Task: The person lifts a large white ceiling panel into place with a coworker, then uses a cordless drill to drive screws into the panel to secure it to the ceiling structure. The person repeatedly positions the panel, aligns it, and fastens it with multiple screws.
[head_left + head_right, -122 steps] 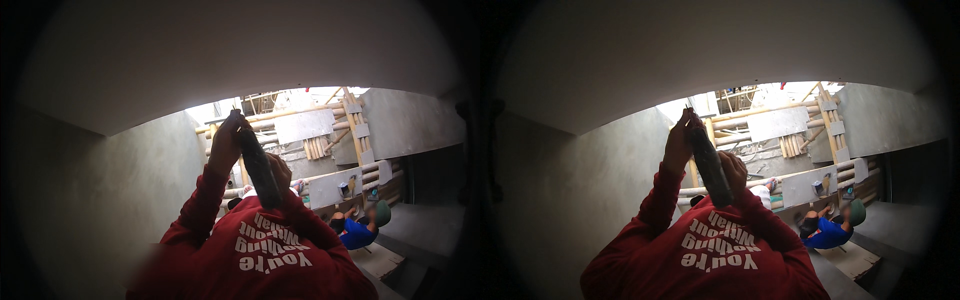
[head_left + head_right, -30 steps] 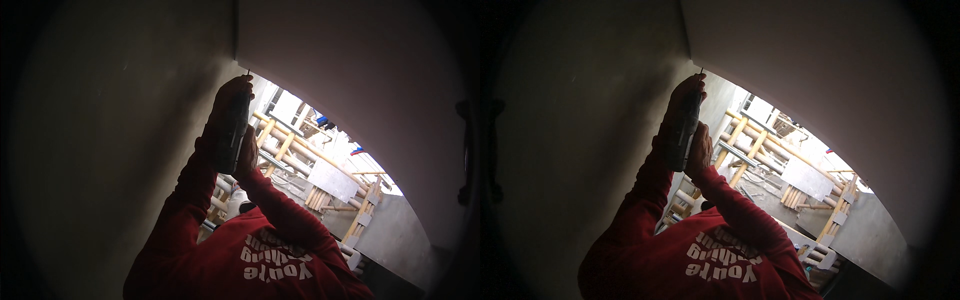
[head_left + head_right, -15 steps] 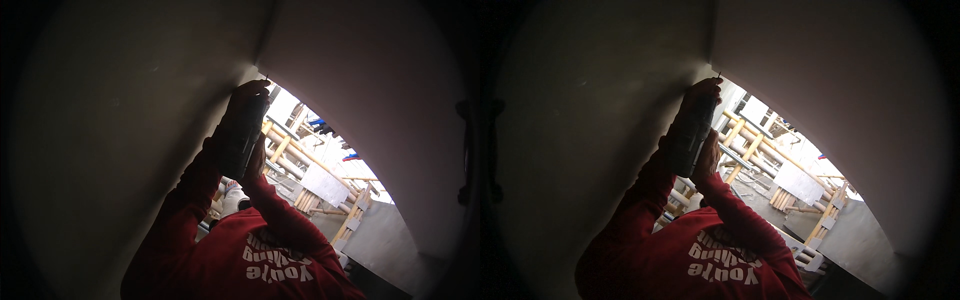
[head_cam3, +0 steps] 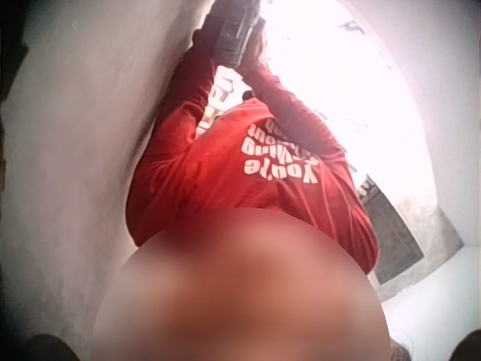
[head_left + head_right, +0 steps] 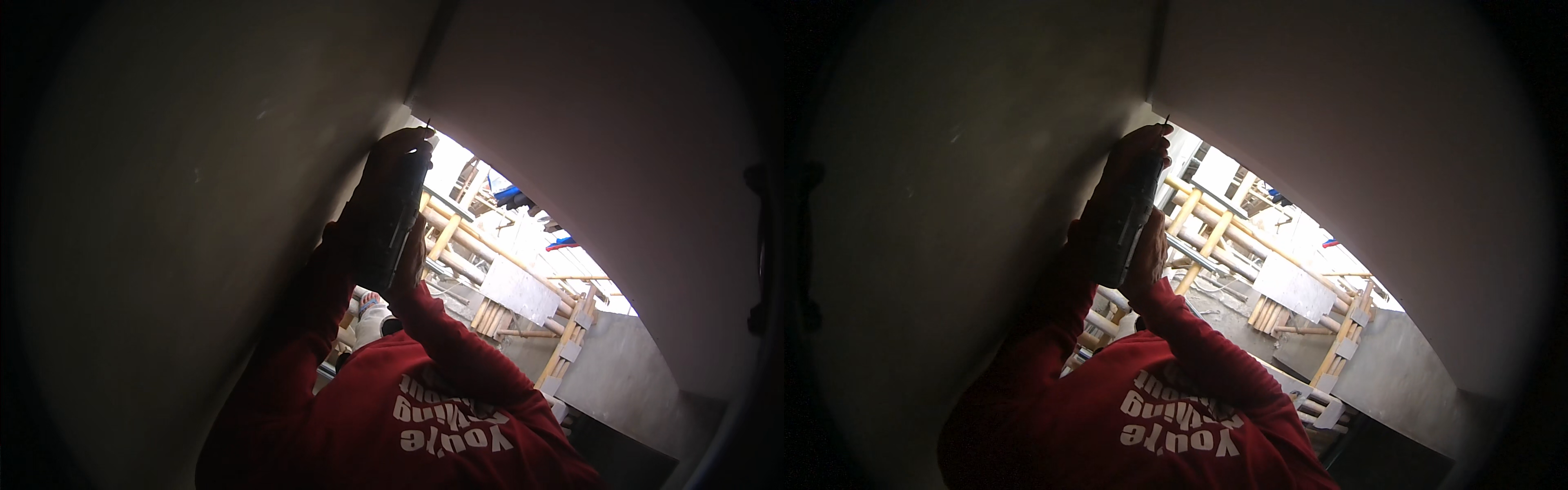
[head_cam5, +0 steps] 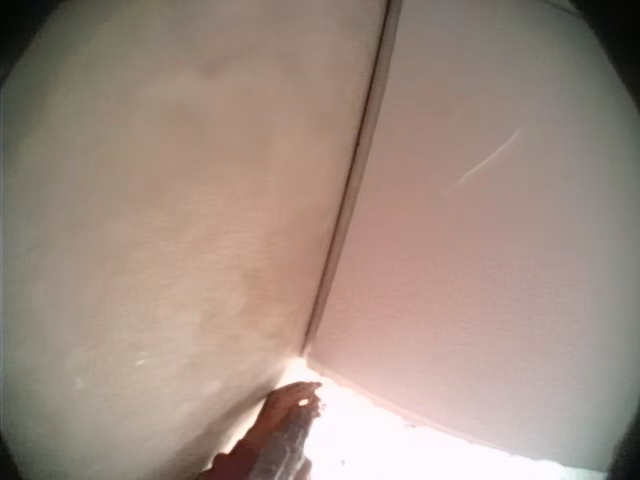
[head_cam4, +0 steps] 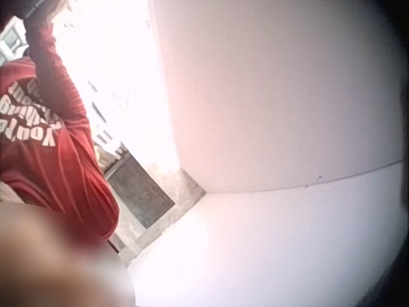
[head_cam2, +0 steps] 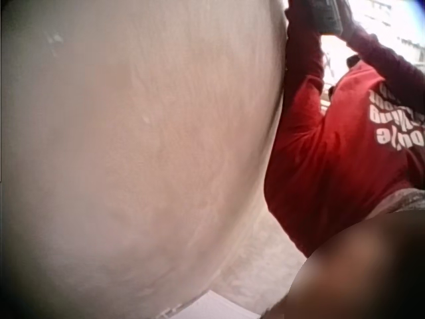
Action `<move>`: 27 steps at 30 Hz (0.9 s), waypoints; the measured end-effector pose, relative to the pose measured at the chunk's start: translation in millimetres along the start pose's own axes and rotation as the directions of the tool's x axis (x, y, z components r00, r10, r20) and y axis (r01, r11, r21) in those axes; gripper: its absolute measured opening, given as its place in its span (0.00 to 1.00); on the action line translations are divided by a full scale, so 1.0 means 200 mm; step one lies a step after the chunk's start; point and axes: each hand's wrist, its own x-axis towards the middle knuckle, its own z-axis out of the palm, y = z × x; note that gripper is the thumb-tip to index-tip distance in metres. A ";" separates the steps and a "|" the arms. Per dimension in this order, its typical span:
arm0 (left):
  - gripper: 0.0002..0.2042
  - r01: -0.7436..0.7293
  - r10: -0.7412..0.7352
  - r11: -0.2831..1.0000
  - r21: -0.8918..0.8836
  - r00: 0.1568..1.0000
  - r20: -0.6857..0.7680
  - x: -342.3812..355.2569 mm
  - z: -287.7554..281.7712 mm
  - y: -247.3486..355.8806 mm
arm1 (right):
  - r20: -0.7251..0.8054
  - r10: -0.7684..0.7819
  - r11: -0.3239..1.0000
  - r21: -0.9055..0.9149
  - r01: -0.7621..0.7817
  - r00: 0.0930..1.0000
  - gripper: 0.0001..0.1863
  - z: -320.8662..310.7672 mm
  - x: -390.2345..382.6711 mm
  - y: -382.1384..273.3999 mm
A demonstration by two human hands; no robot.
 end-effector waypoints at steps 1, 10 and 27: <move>0.12 -0.006 0.006 1.000 0.009 1.000 0.005 0.00 0.00 0.01 | -0.022 -0.034 0.999 0.010 0.034 0.999 0.24 0.00 0.00 -0.01; 0.06 0.220 -0.231 0.967 -0.129 0.970 -0.079 0.03 0.06 0.09 | -0.037 0.039 0.995 0.093 -0.035 0.999 0.21 -0.01 0.02 -0.15; 0.14 0.268 -0.277 0.940 -0.210 0.961 -0.014 0.03 0.00 0.08 | -0.102 0.104 0.938 0.339 -0.064 0.989 0.31 0.09 0.01 -0.02</move>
